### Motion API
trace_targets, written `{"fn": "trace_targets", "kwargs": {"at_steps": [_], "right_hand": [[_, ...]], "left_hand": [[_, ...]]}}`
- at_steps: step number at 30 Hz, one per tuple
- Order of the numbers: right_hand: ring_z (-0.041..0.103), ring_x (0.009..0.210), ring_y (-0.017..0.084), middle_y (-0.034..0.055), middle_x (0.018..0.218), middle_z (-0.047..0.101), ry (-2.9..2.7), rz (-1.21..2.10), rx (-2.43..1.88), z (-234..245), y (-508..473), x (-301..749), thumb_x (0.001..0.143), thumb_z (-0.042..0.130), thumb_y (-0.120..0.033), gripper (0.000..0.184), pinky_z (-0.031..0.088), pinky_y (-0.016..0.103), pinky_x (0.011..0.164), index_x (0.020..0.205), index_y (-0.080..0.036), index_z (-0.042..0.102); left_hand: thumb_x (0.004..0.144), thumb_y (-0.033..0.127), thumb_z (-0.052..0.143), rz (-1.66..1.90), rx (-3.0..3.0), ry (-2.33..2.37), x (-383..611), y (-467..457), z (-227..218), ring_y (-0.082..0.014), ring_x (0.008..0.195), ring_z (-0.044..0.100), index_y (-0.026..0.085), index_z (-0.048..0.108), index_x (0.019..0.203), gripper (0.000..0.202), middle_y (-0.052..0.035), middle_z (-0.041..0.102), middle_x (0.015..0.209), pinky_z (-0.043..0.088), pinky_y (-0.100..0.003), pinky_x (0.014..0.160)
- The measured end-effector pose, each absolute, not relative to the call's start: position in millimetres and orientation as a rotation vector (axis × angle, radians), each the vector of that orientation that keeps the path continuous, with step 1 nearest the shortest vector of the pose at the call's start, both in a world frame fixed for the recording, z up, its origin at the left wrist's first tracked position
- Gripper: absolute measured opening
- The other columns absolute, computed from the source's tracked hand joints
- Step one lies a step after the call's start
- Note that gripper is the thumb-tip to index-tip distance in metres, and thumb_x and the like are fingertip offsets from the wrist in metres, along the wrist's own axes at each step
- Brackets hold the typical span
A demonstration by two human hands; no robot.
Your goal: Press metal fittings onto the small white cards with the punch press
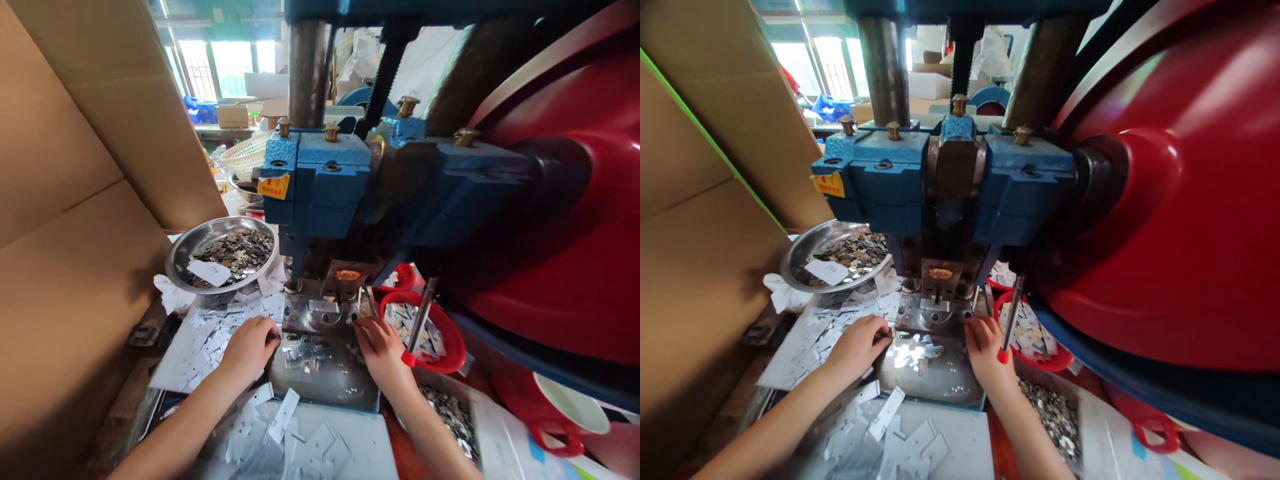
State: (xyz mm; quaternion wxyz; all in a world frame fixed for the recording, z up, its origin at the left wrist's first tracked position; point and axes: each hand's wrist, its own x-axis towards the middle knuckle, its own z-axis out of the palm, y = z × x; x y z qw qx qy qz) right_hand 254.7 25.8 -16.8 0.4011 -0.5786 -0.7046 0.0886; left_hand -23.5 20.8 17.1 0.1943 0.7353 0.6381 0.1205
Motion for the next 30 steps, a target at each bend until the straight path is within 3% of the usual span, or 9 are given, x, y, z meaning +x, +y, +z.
{"fn": "trace_targets", "kwargs": {"at_steps": [4, 8, 15, 23, 30], "right_hand": [[0.059, 0.084, 0.02, 0.0066, 0.089, 0.065, -2.064, 0.078, -1.415, -13.2, 25.7, 252.0, 0.092, 0.042, -0.026, 0.025, 0.046, 0.035, 0.079, 0.089, -0.019, 0.066], [0.057, 0.086, 0.022, 0.0073, 0.093, 0.064, -2.166, -0.04, -1.471, -13.8, 20.2, 250.5, 0.091, 0.043, -0.023, 0.025, 0.047, 0.036, 0.078, 0.098, -0.02, 0.067], [0.057, 0.089, 0.021, 0.0073, 0.096, 0.064, -2.194, -0.066, -1.493, -16.5, 15.6, 253.4, 0.091, 0.043, -0.024, 0.025, 0.047, 0.035, 0.081, 0.098, -0.02, 0.067], [0.057, 0.087, 0.022, 0.0066, 0.094, 0.065, -2.155, -0.071, -1.473, -22.1, 16.6, 254.5, 0.092, 0.044, -0.029, 0.026, 0.048, 0.036, 0.078, 0.099, -0.022, 0.068], [0.056, 0.084, 0.021, 0.0058, 0.088, 0.065, -2.073, 0.018, -1.455, -16.2, 15.4, 248.8, 0.09, 0.046, -0.028, 0.023, 0.046, 0.036, 0.077, 0.084, -0.022, 0.067]], "left_hand": [[0.08, 0.016, 0.059, 0.402, 1.961, 1.744, -24.1, 17.1, 13.6, -0.0178, 0.078, 0.059, 0.025, 0.064, 0.089, 0.013, 0.0013, 0.066, 0.082, 0.04, -0.027, 0.068], [0.083, 0.017, 0.053, 0.502, 1.97, 1.682, -24.1, 11.7, 13.1, -0.0188, 0.091, 0.06, 0.027, 0.064, 0.104, 0.025, -0.0004, 0.067, 0.102, 0.043, -0.028, 0.079], [0.082, 0.019, 0.05, 0.561, 1.874, 1.635, -18.5, 5.9, 20.1, -0.0184, 0.083, 0.062, 0.024, 0.065, 0.087, 0.017, -0.0001, 0.068, 0.09, 0.045, -0.028, 0.074], [0.084, 0.019, 0.046, 0.762, 1.809, 1.528, -18.0, 2.5, 18.4, -0.0193, 0.096, 0.06, 0.024, 0.065, 0.102, 0.026, -0.0025, 0.066, 0.104, 0.046, -0.032, 0.087], [0.08, 0.023, 0.054, 0.778, 1.579, 1.456, -12.7, 6.2, 25.8, -0.0172, 0.076, 0.062, 0.022, 0.066, 0.085, 0.013, 0.0002, 0.068, 0.084, 0.048, -0.028, 0.071]]}}
